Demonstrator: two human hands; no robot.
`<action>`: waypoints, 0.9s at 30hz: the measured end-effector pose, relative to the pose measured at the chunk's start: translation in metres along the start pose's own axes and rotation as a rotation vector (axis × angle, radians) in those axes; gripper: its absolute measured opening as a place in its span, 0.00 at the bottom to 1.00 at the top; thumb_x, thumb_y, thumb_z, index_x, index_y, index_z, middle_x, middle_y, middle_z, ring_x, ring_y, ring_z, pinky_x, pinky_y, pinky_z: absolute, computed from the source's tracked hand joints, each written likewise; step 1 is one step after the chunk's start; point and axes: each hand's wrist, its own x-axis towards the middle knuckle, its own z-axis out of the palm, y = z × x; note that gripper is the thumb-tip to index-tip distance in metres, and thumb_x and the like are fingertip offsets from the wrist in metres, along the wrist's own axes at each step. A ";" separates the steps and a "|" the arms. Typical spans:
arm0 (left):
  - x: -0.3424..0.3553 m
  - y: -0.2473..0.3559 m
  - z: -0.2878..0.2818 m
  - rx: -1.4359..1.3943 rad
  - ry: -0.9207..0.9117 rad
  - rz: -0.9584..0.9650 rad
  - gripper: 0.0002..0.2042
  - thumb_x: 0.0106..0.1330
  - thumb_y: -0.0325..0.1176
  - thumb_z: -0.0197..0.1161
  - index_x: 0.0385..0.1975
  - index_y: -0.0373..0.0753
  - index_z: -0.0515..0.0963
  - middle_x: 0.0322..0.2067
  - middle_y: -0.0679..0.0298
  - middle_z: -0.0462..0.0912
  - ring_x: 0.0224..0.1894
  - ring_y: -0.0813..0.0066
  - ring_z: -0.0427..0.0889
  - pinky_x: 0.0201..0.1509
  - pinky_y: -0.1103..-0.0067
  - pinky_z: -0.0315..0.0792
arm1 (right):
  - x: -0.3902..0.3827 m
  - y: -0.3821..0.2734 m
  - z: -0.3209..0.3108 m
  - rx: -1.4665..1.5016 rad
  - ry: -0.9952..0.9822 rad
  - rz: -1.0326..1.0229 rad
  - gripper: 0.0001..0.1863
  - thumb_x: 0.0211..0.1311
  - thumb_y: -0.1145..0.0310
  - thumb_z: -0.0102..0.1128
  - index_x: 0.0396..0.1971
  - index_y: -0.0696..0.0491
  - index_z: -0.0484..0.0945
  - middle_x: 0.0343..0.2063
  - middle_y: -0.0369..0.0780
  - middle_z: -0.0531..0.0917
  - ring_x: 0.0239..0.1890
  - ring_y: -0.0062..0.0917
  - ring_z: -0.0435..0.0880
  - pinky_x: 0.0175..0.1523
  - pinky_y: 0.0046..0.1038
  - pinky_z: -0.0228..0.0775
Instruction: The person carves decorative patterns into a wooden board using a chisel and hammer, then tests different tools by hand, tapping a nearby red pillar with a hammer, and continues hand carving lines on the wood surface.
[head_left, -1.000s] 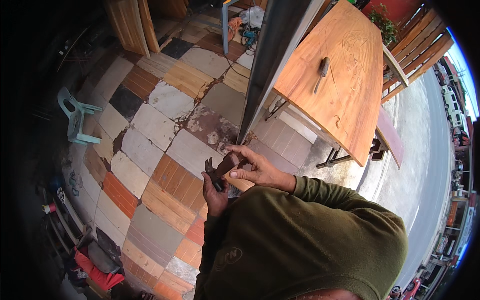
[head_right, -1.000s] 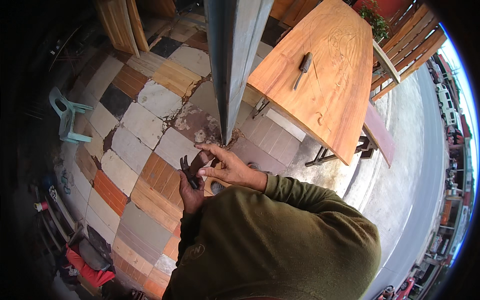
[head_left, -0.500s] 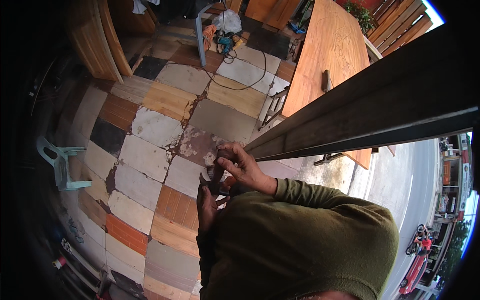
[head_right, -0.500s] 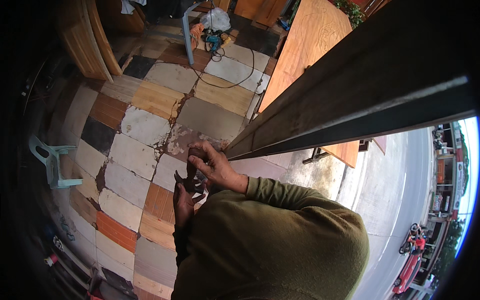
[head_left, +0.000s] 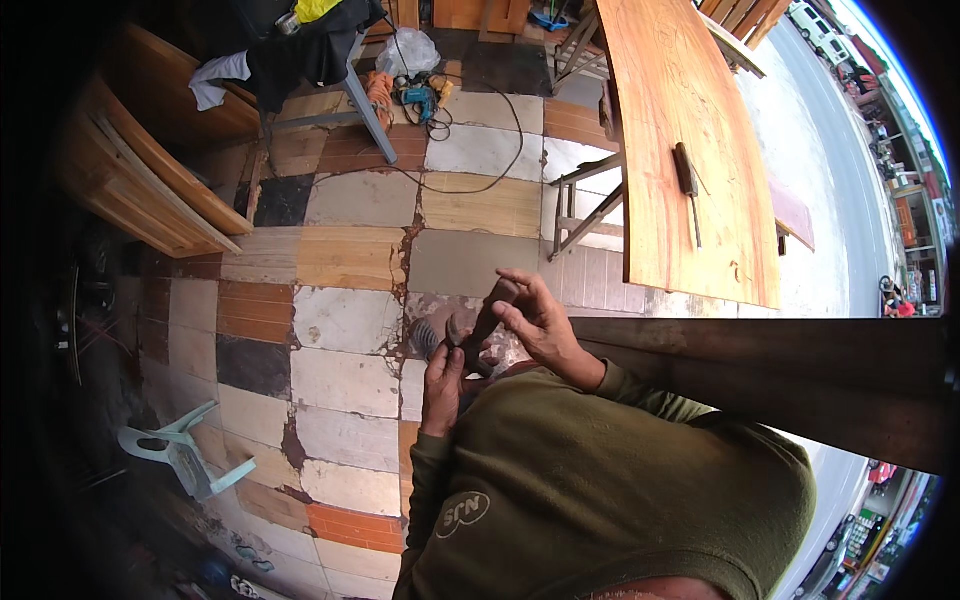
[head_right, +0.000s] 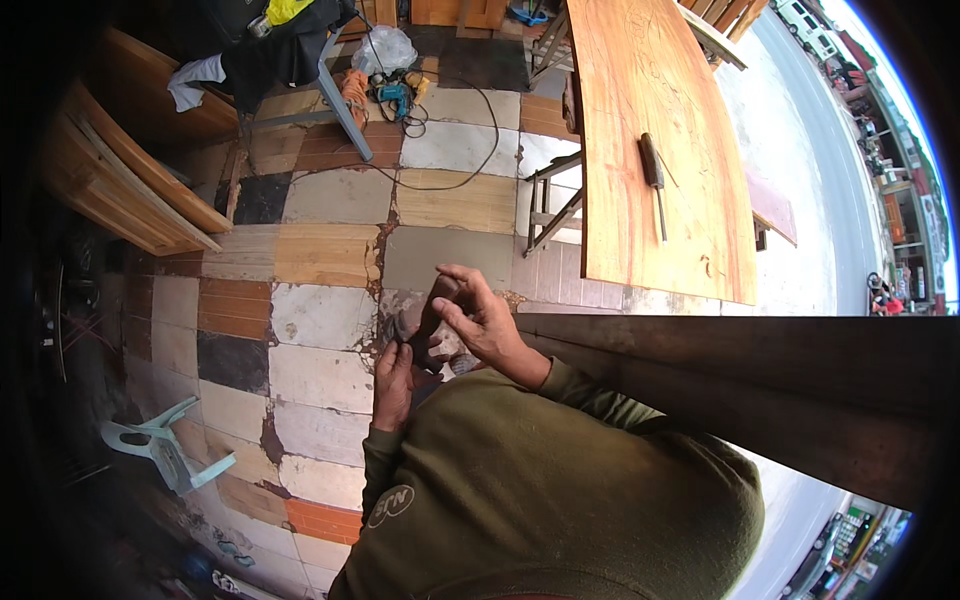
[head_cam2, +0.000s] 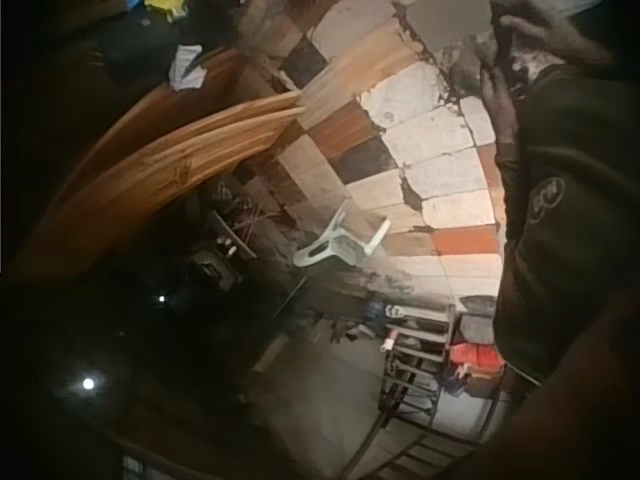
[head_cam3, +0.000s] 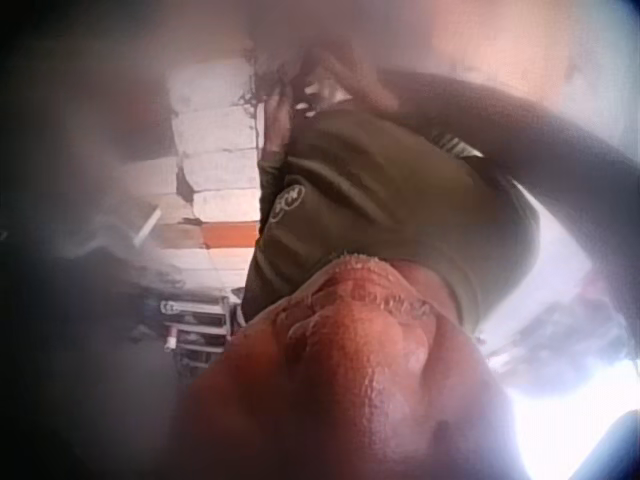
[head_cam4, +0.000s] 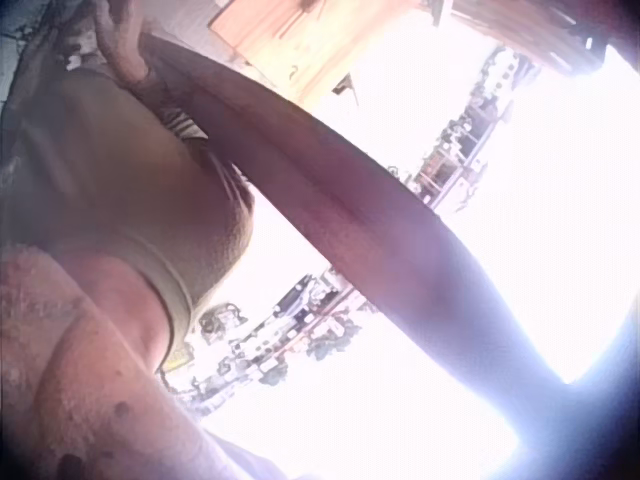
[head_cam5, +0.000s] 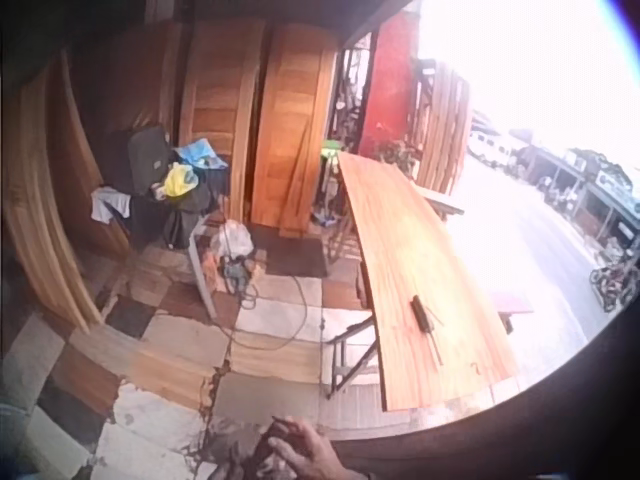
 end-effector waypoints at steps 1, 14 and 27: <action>0.014 0.017 -0.011 0.075 -0.047 -0.028 0.23 0.81 0.45 0.53 0.66 0.35 0.68 0.55 0.53 0.82 0.48 0.67 0.87 0.43 0.73 0.89 | 0.012 -0.001 0.000 0.054 0.060 0.084 0.26 0.75 0.67 0.63 0.68 0.53 0.66 0.35 0.37 0.82 0.37 0.15 0.80 0.39 0.21 0.74; 0.248 0.184 -0.011 0.101 -0.507 -0.230 0.23 0.71 0.46 0.69 0.54 0.35 0.73 0.41 0.50 0.88 0.37 0.62 0.91 0.35 0.75 0.85 | 0.179 -0.024 -0.003 0.648 0.705 0.176 0.29 0.76 0.65 0.61 0.70 0.51 0.61 0.41 0.36 0.76 0.33 0.17 0.80 0.35 0.25 0.80; 0.539 0.264 0.064 0.248 -0.474 -0.274 0.21 0.78 0.50 0.58 0.55 0.36 0.74 0.42 0.51 0.88 0.37 0.68 0.91 0.33 0.79 0.85 | 0.451 -0.010 -0.126 0.574 0.841 0.173 0.27 0.75 0.65 0.62 0.68 0.51 0.63 0.36 0.36 0.80 0.32 0.19 0.82 0.35 0.24 0.80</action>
